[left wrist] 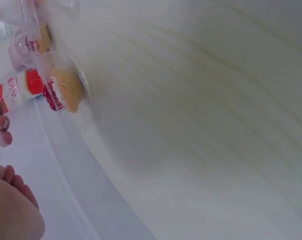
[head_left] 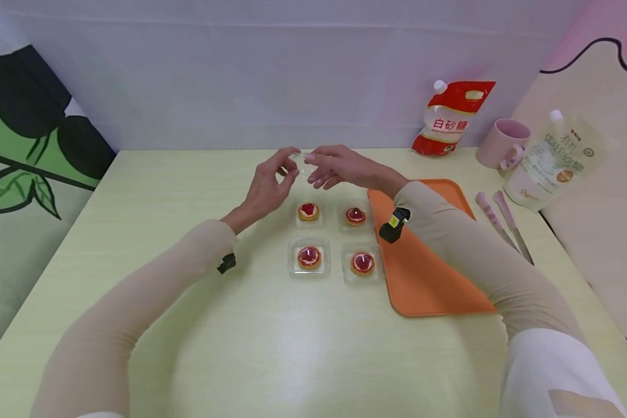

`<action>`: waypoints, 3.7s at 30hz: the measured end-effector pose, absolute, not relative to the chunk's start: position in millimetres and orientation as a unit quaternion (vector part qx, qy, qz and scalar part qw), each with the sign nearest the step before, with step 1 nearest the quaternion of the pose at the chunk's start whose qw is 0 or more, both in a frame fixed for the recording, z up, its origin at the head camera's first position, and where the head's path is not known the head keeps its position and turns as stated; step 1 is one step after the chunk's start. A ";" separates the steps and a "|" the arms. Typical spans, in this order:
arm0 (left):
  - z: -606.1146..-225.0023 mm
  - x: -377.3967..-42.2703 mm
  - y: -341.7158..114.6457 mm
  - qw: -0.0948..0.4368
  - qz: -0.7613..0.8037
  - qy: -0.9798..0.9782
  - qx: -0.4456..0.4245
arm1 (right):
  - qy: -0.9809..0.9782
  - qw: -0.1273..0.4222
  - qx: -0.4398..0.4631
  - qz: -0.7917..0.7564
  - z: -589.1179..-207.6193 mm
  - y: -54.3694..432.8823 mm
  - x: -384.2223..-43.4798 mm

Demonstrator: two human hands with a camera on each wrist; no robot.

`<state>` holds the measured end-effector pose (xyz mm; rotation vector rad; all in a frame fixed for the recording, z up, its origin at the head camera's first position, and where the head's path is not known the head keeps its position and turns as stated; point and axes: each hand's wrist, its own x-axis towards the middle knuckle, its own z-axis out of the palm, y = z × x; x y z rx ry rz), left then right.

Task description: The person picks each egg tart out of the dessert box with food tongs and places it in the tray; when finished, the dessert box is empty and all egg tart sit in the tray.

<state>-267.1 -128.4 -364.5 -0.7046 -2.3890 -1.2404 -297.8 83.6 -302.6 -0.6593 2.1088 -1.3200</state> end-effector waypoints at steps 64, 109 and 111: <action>-387.9 -323.1 -176.4 -0.100 -0.496 -0.862 0.035 | 0.855 0.281 -0.105 -0.423 -347.5 19.4 -369.8; -355.8 -289.1 -113.0 -0.094 -0.308 -0.921 -0.218 | 0.908 0.160 -0.238 -0.306 -322.2 157.9 -300.9; -356.2 -287.2 -103.6 -0.108 -0.291 -0.920 -0.238 | 0.908 0.159 -0.237 -0.307 -324.8 161.6 -295.6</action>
